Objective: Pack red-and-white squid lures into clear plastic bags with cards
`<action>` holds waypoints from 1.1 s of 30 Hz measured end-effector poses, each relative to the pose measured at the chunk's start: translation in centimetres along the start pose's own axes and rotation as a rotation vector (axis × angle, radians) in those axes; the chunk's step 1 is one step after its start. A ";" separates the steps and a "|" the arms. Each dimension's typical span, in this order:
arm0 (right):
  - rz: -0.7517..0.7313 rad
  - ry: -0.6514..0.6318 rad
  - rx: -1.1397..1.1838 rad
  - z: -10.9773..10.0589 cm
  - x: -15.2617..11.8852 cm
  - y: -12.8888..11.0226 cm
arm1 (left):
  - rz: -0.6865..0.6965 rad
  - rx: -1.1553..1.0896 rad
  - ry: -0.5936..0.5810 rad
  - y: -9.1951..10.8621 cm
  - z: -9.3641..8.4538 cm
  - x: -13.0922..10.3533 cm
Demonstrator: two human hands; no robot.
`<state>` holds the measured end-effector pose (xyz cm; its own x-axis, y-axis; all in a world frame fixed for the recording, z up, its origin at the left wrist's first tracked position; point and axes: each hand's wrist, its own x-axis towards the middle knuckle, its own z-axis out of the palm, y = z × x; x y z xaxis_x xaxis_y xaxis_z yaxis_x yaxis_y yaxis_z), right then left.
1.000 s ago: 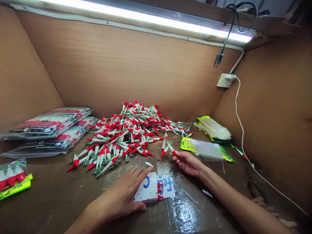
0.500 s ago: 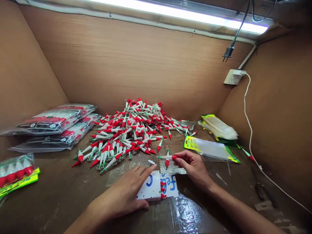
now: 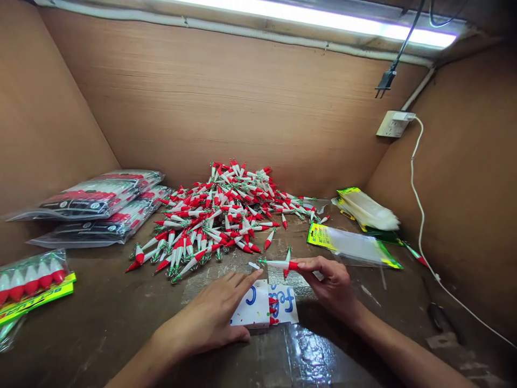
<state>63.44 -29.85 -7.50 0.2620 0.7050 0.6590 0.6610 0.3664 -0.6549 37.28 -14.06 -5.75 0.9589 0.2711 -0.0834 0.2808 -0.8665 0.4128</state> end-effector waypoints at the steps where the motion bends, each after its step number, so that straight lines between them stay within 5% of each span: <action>1: -0.008 -0.004 0.002 0.0 0.0 0.0 | 0.003 0.002 0.003 -0.1 0.1 0.0; 9: -0.080 -0.001 -0.062 -0.2 0.0 -0.3 | 0.028 -0.002 0.014 -0.3 0.3 -0.1; 17: 0.171 0.037 -0.078 -0.1 0.4 -0.8 | 0.009 0.000 0.005 -0.4 0.3 -0.1; 33: 0.124 0.077 -0.102 -0.2 0.1 -0.7 | 0.010 0.015 0.019 -0.1 0.1 -0.2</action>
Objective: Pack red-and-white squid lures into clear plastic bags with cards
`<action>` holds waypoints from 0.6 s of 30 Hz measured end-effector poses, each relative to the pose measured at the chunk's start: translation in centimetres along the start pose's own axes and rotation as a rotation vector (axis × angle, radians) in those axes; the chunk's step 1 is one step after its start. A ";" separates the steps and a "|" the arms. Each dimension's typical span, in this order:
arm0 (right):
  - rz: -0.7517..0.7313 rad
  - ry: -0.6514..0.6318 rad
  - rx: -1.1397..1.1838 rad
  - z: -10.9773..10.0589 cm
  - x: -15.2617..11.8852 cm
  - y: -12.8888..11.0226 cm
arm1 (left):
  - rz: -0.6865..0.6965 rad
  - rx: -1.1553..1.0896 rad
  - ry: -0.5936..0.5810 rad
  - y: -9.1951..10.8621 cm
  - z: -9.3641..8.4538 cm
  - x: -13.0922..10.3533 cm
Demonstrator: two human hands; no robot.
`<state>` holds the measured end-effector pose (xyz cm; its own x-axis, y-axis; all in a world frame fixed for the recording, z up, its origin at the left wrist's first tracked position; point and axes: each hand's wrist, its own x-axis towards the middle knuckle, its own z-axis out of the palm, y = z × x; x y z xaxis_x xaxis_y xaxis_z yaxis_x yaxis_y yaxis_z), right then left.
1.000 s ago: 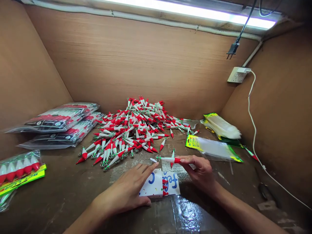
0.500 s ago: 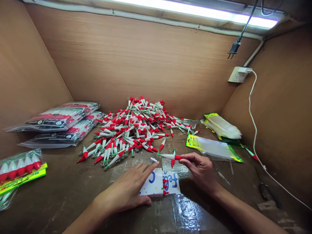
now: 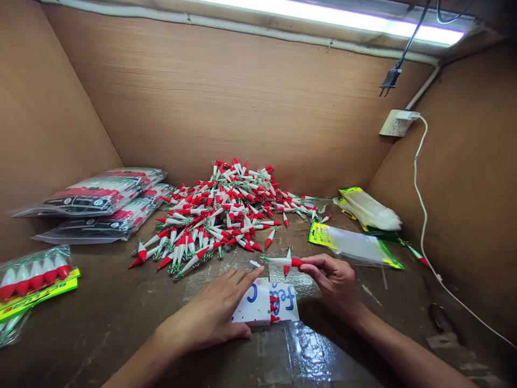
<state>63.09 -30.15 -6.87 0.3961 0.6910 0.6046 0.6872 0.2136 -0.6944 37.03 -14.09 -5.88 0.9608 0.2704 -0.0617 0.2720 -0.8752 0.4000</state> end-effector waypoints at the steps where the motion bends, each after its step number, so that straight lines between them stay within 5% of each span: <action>1: -0.003 0.001 0.004 0.0 0.0 0.1 | 0.000 -0.001 0.003 0.0 0.0 0.0; 8: 0.032 -0.025 0.020 0.0 -0.1 0.4 | -0.009 -0.016 -0.011 0.1 0.0 0.0; 18: -0.109 0.008 -0.039 -0.7 0.1 -0.1 | -0.003 -0.005 -0.007 0.4 -0.5 -0.1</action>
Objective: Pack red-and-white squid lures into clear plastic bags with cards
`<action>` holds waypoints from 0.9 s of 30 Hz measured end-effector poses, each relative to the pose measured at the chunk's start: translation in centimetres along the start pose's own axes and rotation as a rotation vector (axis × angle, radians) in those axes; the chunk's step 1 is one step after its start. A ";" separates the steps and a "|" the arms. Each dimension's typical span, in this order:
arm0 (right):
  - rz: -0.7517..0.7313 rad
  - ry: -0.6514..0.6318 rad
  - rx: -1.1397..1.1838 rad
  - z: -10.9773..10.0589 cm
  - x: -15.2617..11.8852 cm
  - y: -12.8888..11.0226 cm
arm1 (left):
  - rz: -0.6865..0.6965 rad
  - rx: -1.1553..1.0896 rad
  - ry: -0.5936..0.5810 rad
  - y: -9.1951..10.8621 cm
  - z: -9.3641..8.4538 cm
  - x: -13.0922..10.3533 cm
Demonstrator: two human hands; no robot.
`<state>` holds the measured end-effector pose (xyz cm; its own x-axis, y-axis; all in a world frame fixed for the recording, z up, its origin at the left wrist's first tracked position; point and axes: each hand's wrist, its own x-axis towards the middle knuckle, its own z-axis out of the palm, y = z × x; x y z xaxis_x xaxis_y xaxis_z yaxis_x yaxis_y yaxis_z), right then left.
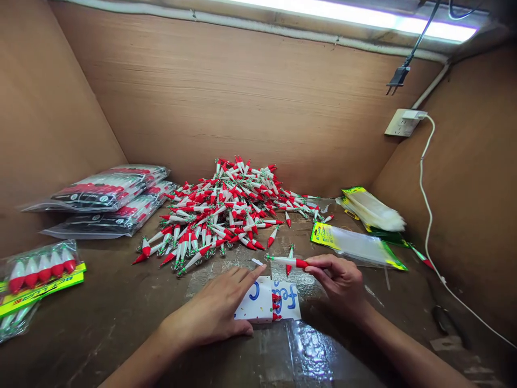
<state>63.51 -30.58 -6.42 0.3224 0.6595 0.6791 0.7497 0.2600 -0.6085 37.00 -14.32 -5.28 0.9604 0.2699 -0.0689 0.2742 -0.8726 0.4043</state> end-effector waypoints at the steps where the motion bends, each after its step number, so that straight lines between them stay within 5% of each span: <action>1: -0.011 0.005 0.002 0.0 0.0 0.1 | 0.005 -0.001 0.005 0.0 0.0 0.0; 9: -0.227 0.023 0.000 0.2 -0.4 0.7 | 0.011 -0.006 0.010 -0.2 0.2 0.0; 13: -0.306 -0.097 0.017 -0.7 0.2 0.6 | 0.002 -0.008 -0.001 -0.1 0.0 -0.1; 20: -0.025 -0.582 -0.029 -3.0 1.9 1.8 | 0.031 0.008 -0.002 -0.3 0.2 0.1; 27: 0.044 -0.633 0.008 -0.4 0.6 2.4 | 0.046 0.032 0.008 -0.4 0.3 0.2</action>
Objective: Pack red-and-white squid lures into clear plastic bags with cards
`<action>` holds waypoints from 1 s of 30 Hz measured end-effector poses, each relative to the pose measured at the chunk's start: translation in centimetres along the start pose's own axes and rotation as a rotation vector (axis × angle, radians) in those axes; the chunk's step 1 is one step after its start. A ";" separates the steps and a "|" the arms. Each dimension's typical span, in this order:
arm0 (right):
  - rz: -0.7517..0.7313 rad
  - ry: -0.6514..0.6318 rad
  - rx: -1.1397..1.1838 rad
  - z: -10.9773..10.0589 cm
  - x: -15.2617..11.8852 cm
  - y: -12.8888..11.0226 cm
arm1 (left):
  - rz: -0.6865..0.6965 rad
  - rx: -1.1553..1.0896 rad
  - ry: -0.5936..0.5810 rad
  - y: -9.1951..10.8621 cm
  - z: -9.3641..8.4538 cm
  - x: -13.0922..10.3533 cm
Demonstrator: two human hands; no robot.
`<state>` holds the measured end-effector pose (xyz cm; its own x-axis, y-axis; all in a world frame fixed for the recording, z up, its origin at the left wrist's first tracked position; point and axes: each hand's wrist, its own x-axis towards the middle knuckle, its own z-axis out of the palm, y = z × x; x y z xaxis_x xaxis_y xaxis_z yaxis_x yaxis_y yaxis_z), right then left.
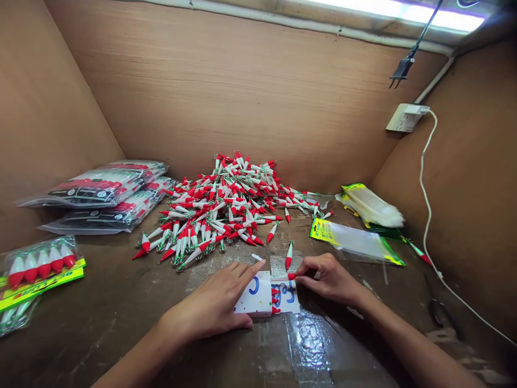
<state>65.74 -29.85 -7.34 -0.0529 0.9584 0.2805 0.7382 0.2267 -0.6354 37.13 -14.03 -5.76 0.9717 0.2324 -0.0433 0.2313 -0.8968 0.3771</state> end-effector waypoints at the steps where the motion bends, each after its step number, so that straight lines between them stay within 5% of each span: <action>1: -0.007 -0.011 0.003 0.7 0.1 -0.1 | 0.000 0.002 0.002 0.0 0.0 0.0; 9: -0.127 0.020 -0.098 4.5 1.2 -0.5 | -0.003 -0.004 0.016 -0.2 0.3 0.0; 18: -0.216 0.078 -0.162 5.9 1.5 -0.2 | -0.019 0.008 0.016 -0.3 0.6 0.0; 23: -0.235 0.016 -0.159 4.8 1.5 -1.0 | -0.007 0.011 0.025 -0.3 0.5 0.1; 26: -0.119 0.084 -0.169 3.7 1.6 -1.1 | 0.006 0.003 0.029 0.0 0.2 0.2; 30: 0.282 0.295 -0.430 3.0 2.1 -0.3 | 0.009 -0.012 0.019 0.3 -0.1 0.2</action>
<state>63.41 -27.41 -8.69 0.3288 0.8685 0.3708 0.9062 -0.1797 -0.3828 37.40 -14.20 -5.54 0.9727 0.2310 -0.0226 0.2215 -0.8946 0.3882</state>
